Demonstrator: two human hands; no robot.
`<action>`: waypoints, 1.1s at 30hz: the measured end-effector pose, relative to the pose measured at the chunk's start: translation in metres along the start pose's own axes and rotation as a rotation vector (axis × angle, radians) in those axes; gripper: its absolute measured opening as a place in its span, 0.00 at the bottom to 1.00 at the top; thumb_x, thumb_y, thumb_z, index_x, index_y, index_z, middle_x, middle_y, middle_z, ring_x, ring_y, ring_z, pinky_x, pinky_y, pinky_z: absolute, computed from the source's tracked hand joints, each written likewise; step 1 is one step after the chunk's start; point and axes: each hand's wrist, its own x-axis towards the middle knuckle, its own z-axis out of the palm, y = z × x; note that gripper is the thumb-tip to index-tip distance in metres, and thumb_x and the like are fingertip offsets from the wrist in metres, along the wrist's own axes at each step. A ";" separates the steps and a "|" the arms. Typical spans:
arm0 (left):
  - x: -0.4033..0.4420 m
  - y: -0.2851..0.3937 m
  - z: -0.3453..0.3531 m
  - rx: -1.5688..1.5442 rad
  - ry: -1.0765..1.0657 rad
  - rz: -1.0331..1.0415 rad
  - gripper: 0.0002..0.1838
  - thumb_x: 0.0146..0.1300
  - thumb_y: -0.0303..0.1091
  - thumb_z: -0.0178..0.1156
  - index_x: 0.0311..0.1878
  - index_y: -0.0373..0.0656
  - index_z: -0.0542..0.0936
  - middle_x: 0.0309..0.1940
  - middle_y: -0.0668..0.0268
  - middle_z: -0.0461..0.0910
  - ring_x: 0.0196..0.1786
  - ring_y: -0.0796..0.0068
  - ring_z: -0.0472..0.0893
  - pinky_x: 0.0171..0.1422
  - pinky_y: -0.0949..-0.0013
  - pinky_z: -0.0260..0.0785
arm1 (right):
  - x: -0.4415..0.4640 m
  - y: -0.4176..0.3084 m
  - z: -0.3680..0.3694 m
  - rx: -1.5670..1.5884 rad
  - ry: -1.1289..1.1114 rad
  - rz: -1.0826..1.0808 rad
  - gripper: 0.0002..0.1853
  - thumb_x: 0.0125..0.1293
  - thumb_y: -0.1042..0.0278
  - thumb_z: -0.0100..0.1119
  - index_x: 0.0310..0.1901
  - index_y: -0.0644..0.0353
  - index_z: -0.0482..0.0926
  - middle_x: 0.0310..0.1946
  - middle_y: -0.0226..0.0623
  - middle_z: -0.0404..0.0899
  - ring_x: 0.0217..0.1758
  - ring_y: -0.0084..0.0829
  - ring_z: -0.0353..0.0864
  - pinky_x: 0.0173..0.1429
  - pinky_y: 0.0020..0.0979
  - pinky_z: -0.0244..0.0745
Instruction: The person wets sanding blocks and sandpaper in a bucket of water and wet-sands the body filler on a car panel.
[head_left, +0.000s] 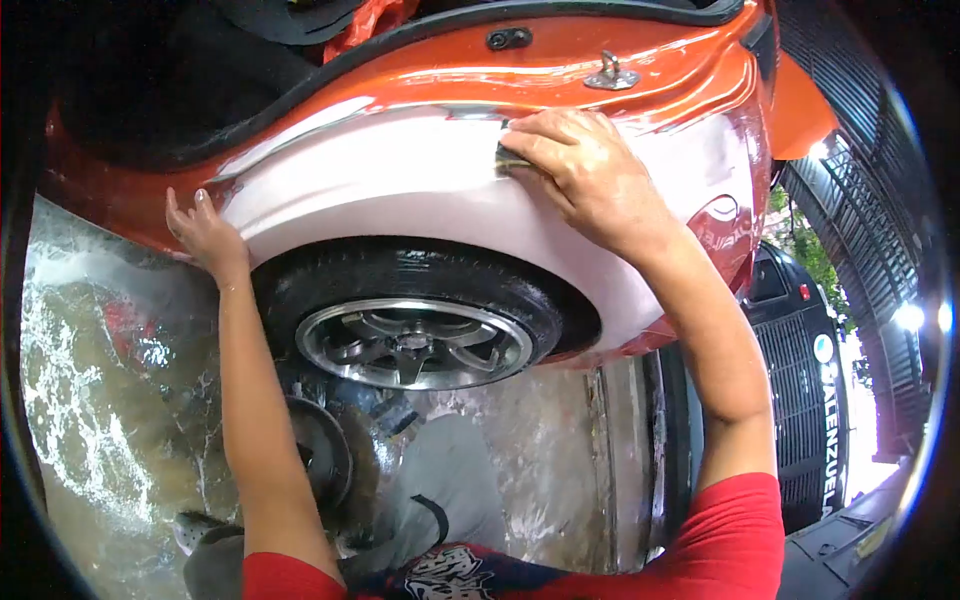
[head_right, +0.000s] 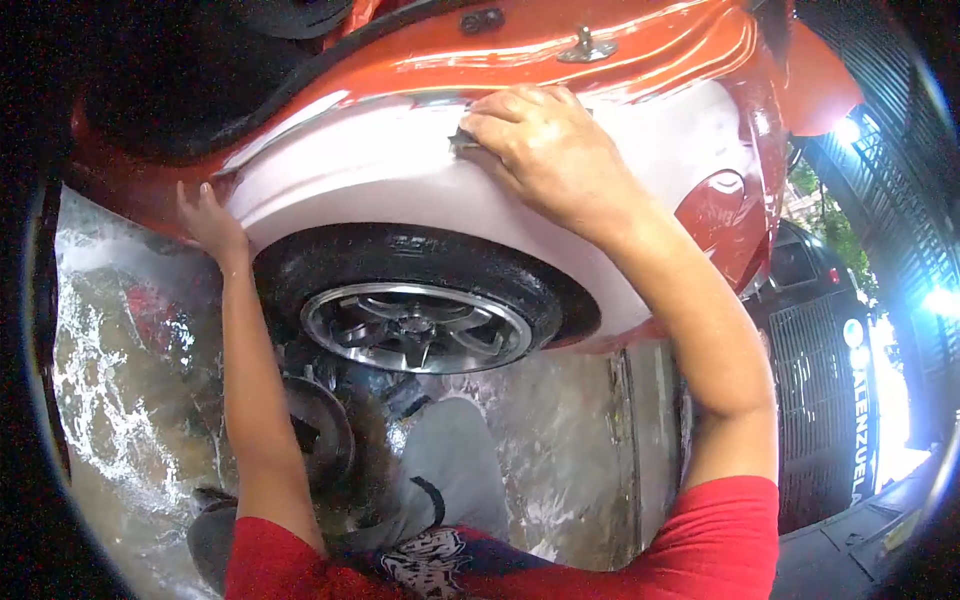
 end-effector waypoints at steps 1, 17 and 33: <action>0.001 -0.002 0.000 -0.016 -0.011 0.018 0.29 0.78 0.41 0.54 0.72 0.29 0.65 0.75 0.47 0.60 0.76 0.50 0.62 0.78 0.53 0.62 | -0.005 0.008 -0.006 -0.058 -0.028 -0.019 0.12 0.64 0.70 0.61 0.48 0.55 0.85 0.50 0.34 0.86 0.59 0.37 0.82 0.63 0.42 0.74; -0.004 -0.003 0.000 -0.025 -0.057 0.020 0.31 0.77 0.40 0.55 0.75 0.33 0.62 0.77 0.45 0.56 0.77 0.49 0.62 0.81 0.53 0.58 | -0.041 0.069 -0.082 -0.473 -0.165 0.102 0.11 0.64 0.70 0.59 0.46 0.52 0.88 0.51 0.34 0.86 0.58 0.35 0.83 0.61 0.43 0.74; 0.004 -0.012 -0.001 0.111 -0.059 0.127 0.30 0.77 0.40 0.54 0.74 0.31 0.63 0.75 0.44 0.59 0.78 0.49 0.61 0.81 0.53 0.58 | -0.042 0.040 -0.045 -0.348 -0.134 -0.028 0.16 0.63 0.71 0.60 0.53 0.53 0.84 0.56 0.33 0.85 0.63 0.37 0.81 0.67 0.44 0.71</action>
